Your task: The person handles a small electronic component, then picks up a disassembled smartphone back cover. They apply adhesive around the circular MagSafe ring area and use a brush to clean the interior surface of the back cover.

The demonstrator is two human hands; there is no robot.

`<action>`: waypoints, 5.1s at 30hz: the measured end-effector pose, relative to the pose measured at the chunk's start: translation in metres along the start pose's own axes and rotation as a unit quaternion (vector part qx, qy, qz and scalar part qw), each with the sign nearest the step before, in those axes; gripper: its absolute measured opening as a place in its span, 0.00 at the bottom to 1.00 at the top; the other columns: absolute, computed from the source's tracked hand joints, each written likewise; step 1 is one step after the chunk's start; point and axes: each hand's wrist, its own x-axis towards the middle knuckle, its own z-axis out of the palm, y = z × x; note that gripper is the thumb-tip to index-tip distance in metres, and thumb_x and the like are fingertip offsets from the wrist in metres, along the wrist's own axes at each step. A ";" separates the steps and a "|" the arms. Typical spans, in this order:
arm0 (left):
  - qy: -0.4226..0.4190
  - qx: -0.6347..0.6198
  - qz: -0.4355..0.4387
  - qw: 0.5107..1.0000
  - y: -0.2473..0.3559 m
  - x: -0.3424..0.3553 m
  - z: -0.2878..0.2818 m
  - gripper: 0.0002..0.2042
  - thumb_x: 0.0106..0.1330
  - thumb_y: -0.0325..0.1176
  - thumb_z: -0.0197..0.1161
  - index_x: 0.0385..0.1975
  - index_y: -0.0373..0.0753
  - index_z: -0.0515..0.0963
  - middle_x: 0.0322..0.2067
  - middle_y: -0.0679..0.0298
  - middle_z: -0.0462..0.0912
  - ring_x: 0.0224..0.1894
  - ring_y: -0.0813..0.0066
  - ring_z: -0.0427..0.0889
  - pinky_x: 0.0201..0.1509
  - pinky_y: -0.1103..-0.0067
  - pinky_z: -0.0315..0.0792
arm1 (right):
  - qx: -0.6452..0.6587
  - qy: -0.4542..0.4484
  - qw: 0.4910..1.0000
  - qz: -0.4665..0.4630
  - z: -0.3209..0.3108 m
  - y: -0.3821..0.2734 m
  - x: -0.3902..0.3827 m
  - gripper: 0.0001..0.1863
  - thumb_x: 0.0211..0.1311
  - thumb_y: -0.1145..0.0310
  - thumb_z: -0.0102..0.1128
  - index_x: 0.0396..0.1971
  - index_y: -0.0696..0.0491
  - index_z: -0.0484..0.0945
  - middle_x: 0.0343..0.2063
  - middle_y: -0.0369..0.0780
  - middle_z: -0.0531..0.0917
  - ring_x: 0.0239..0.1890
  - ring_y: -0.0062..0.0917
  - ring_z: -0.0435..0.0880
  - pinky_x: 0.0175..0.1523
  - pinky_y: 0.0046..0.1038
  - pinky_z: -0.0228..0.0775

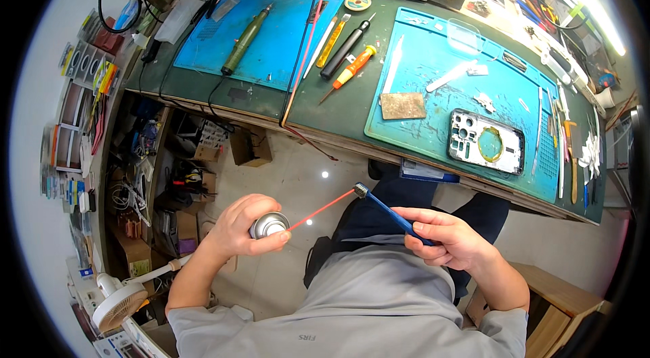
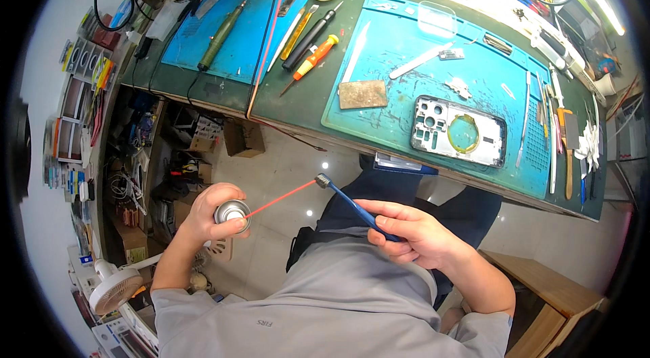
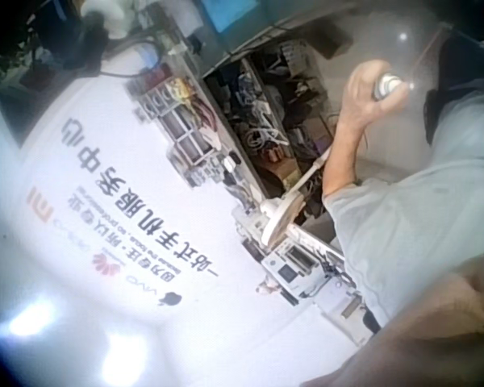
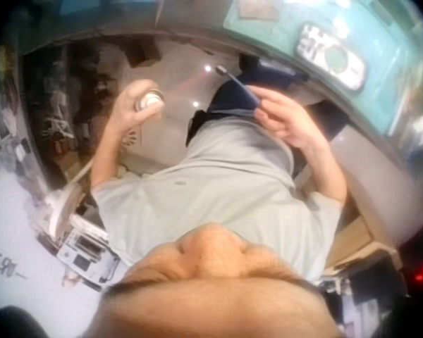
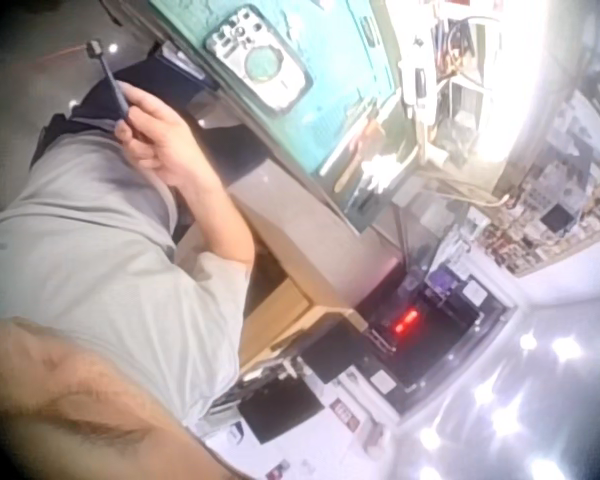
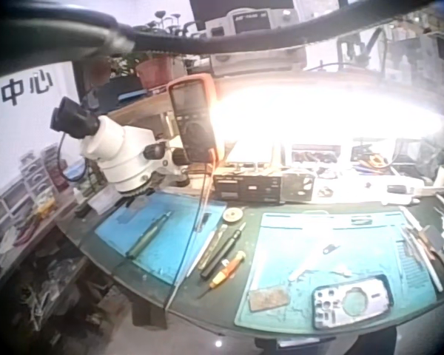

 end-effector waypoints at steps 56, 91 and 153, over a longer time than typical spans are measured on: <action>0.356 -0.207 -0.086 0.907 -0.012 0.174 0.096 0.55 0.60 0.54 0.70 0.75 0.37 0.38 0.70 0.47 0.55 0.72 0.52 0.59 0.76 0.59 0.50 | -0.724 0.315 0.426 -0.443 -0.014 -0.097 -0.107 0.47 0.46 0.63 0.79 0.68 0.55 0.64 0.51 0.42 0.79 0.30 0.24 0.79 0.36 0.24 0.76; 0.164 -0.553 0.022 0.816 0.009 0.294 0.142 0.47 0.60 0.75 0.48 0.72 0.48 0.54 0.57 0.36 0.71 0.44 0.59 0.81 0.50 0.62 0.78 | -0.755 0.408 0.398 -0.325 -0.015 -0.036 -0.124 0.31 0.53 0.82 0.60 0.59 0.45 0.79 0.23 0.36 0.72 0.20 0.27 0.76 0.24 0.30 0.71; 0.174 -0.549 -0.006 0.817 0.012 0.296 0.140 0.44 0.64 0.72 0.47 0.74 0.50 0.52 0.55 0.39 0.72 0.44 0.61 0.79 0.50 0.61 0.79 | -0.790 0.439 0.272 -0.332 -0.011 -0.036 -0.128 0.32 0.47 0.77 0.60 0.58 0.45 0.81 0.23 0.33 0.70 0.18 0.22 0.72 0.22 0.25 0.66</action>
